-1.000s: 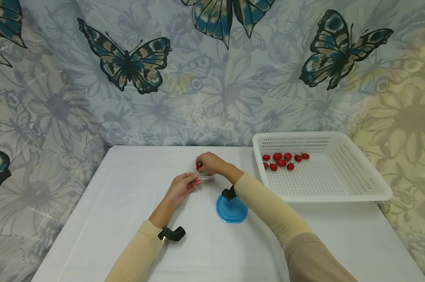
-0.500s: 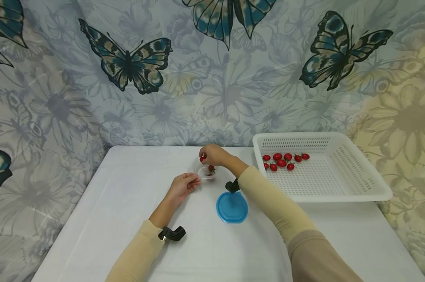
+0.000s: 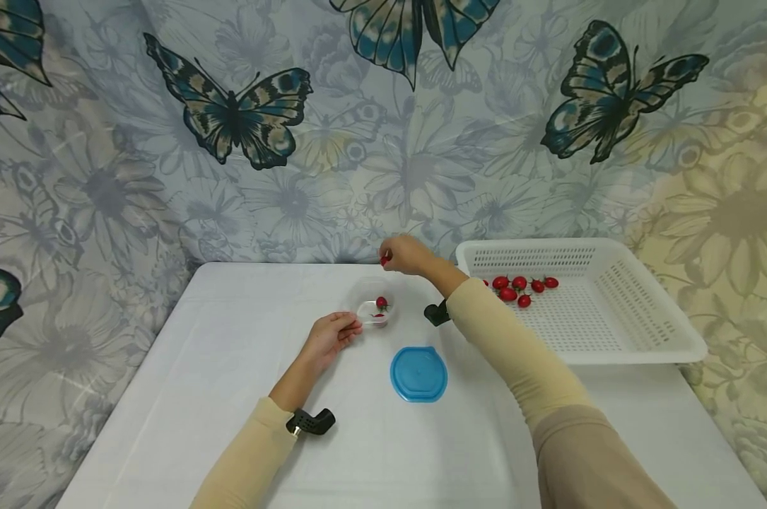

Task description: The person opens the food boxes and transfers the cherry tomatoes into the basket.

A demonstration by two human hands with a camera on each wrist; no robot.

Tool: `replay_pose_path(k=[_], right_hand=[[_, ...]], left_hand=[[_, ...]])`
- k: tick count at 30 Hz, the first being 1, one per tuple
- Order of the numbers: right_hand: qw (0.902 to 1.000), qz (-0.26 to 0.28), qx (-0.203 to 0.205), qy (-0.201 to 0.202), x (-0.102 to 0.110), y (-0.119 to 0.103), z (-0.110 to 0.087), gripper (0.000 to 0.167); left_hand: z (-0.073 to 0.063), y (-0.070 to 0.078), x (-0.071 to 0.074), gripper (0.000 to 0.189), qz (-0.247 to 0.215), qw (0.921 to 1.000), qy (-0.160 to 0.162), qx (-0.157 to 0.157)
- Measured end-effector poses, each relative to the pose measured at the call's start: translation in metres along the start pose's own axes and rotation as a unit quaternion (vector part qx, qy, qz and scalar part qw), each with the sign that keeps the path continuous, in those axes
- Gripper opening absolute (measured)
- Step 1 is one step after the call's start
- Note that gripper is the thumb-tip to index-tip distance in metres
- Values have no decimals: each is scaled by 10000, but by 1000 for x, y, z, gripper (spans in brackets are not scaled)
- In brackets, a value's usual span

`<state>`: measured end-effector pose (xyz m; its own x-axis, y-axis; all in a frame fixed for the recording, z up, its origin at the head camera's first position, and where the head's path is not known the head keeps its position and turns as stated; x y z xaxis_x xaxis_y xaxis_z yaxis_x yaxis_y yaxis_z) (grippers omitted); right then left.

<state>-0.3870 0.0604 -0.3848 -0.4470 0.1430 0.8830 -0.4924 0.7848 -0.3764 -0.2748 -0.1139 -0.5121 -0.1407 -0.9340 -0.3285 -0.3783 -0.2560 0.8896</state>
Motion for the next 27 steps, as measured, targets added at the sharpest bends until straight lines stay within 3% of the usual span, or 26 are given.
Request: replay_pose_path(k=[13, 21, 27], right_hand=[[9990, -212, -237, 319, 43, 25, -16, 23], [9974, -495, -446, 281, 56, 40, -33, 23], [9962, -499, -571, 423, 64, 56, -47, 26]], left_hand=[[-1, -1, 1, 23, -12, 9999, 136, 72], [-3, -2, 2, 32, 51, 9999, 69, 71], [-3, 0, 2, 29, 67, 9999, 50, 70]])
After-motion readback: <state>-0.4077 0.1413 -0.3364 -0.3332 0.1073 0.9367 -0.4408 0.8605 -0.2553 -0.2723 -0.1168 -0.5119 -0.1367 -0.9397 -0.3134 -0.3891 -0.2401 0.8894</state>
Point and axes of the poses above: each hand's wrist, its own z-axis towards the middle knuckle, its own x-axis out of the back of the hand, y = z × x, the point moved 2 cm from there along z, towards the middle knuckle, and after that the axes turned 12 degrees about -y, right-handed, at the moved point
